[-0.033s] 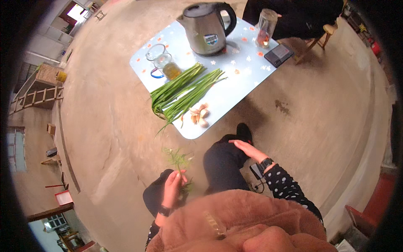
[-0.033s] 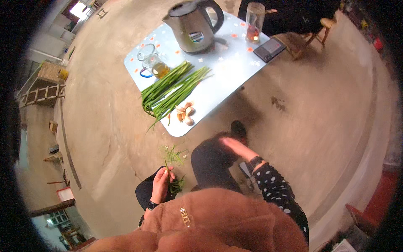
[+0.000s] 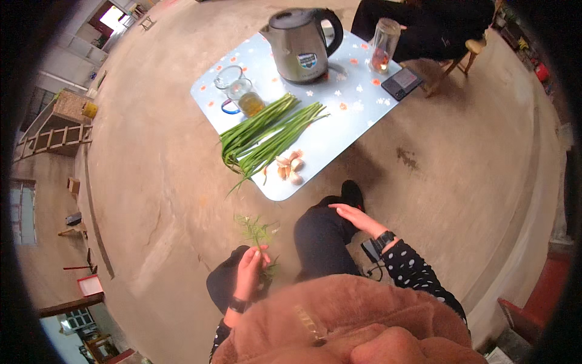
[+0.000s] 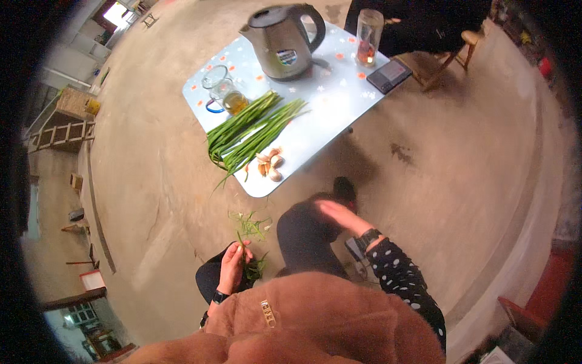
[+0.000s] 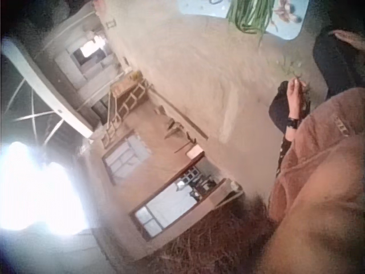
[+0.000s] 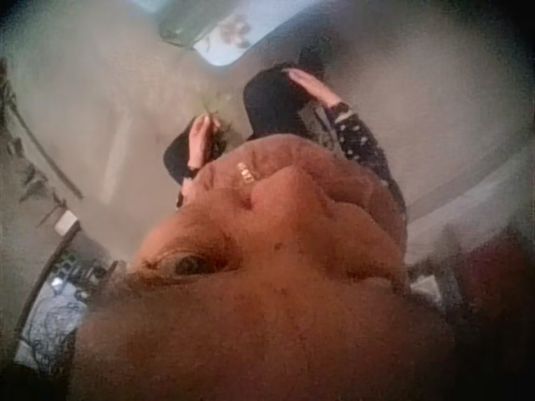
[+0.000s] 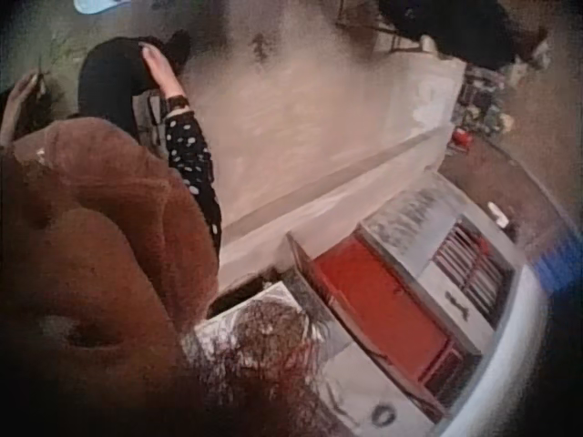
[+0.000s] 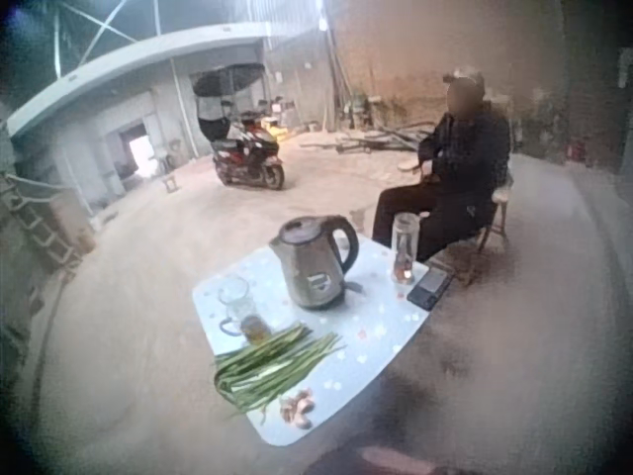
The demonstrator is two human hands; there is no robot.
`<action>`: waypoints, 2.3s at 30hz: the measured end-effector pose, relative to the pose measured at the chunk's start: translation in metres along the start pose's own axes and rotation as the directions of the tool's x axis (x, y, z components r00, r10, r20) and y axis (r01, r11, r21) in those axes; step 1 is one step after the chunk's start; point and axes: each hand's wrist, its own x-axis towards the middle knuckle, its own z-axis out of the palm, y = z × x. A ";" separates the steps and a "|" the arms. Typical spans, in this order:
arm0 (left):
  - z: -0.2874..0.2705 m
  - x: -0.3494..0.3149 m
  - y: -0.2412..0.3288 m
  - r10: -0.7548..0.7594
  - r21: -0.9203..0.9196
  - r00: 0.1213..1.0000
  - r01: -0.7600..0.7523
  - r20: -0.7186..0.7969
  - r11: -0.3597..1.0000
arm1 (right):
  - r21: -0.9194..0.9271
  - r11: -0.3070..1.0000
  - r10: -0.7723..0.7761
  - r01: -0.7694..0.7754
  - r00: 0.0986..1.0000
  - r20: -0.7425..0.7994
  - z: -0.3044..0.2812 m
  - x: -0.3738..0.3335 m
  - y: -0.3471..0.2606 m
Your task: The person sits on the ground and trims the root ends off green onions by hand, placing the trimmed pieces on a nearby table. The person handles the vegetables one at a time and discards the unwanted parts.
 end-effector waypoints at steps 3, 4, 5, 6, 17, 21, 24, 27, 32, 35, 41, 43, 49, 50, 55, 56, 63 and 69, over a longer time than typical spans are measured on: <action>0.002 -0.010 0.006 0.101 -0.095 0.995 -0.099 0.020 0.991 | 0.032 0.978 -0.209 0.207 0.975 0.079 0.022 -0.013 -0.064; 0.003 -0.014 0.010 0.126 -0.094 0.991 -0.121 0.046 0.988 | 0.090 0.976 -0.209 0.197 0.967 0.143 0.031 -0.014 -0.083; 0.005 -0.018 0.013 0.150 -0.092 0.986 -0.143 0.073 0.985 | 0.115 0.985 -0.147 0.127 0.972 0.183 0.041 -0.015 -0.100; 0.007 -0.023 0.017 0.181 -0.099 0.978 -0.170 0.108 0.980 | 0.031 0.971 -0.238 0.237 0.959 0.151 0.058 -0.019 -0.113; -0.001 -0.054 0.027 0.224 -0.095 0.900 -0.203 0.374 0.975 | 0.116 0.967 -0.252 0.225 0.893 0.372 0.191 -0.041 -0.161; -0.004 -0.069 0.029 0.238 -0.082 0.887 -0.224 0.396 0.971 | 0.152 0.953 -0.295 0.261 0.909 0.294 0.199 -0.051 -0.171; -0.005 -0.079 0.035 0.286 -0.077 0.872 -0.279 0.397 0.957 | -0.058 0.932 -0.342 0.359 0.919 0.198 0.198 -0.053 -0.181; -0.005 -0.091 0.039 0.334 -0.147 0.850 -0.300 0.406 0.942 | -0.040 0.913 -0.396 0.405 0.907 0.141 0.199 -0.059 -0.187; -0.005 -0.103 0.043 0.319 -0.164 0.846 -0.275 0.426 0.947 | -0.040 0.926 -0.372 0.375 0.926 0.065 0.203 -0.073 -0.185; -0.007 -0.104 0.037 0.333 -0.196 0.826 -0.272 0.454 0.942 | -0.077 0.912 -0.402 0.402 0.915 0.021 0.203 -0.078 -0.176; -0.029 -0.100 0.019 0.292 -0.194 0.833 -0.225 0.470 0.955 | 0.009 0.922 -0.377 0.387 0.904 -0.201 0.186 -0.062 -0.173; -0.029 -0.096 0.015 0.277 -0.194 0.851 -0.210 0.447 0.958 | 0.086 0.931 -0.359 0.355 0.932 0.050 0.189 -0.066 -0.169; -0.018 -0.078 0.006 0.235 -0.169 0.845 -0.174 0.480 0.970 | -0.080 0.981 -0.157 0.175 0.968 0.198 0.213 -0.064 -0.148; -0.018 -0.076 0.004 0.222 -0.161 0.844 -0.163 0.487 0.973 | -0.067 0.985 -0.144 0.162 0.966 0.212 0.212 -0.064 -0.146; -0.021 -0.068 -0.006 0.138 0.029 0.861 -0.174 0.489 0.984 | -0.202 0.936 -0.220 0.287 0.929 0.299 0.205 -0.054 -0.137; -0.021 -0.068 -0.006 0.161 0.044 0.855 -0.209 0.493 0.977 | -0.153 0.969 -0.145 0.193 0.950 0.275 0.205 -0.053 -0.134; -0.027 -0.071 0.011 0.118 0.069 0.866 -0.173 0.485 0.983 | -0.101 0.965 -0.242 0.240 0.970 -0.006 0.173 -0.036 -0.149; -0.027 -0.063 0.009 0.076 0.081 0.876 -0.129 0.475 0.988 | 0.148 0.919 -0.315 0.367 0.905 -0.286 0.132 -0.035 -0.154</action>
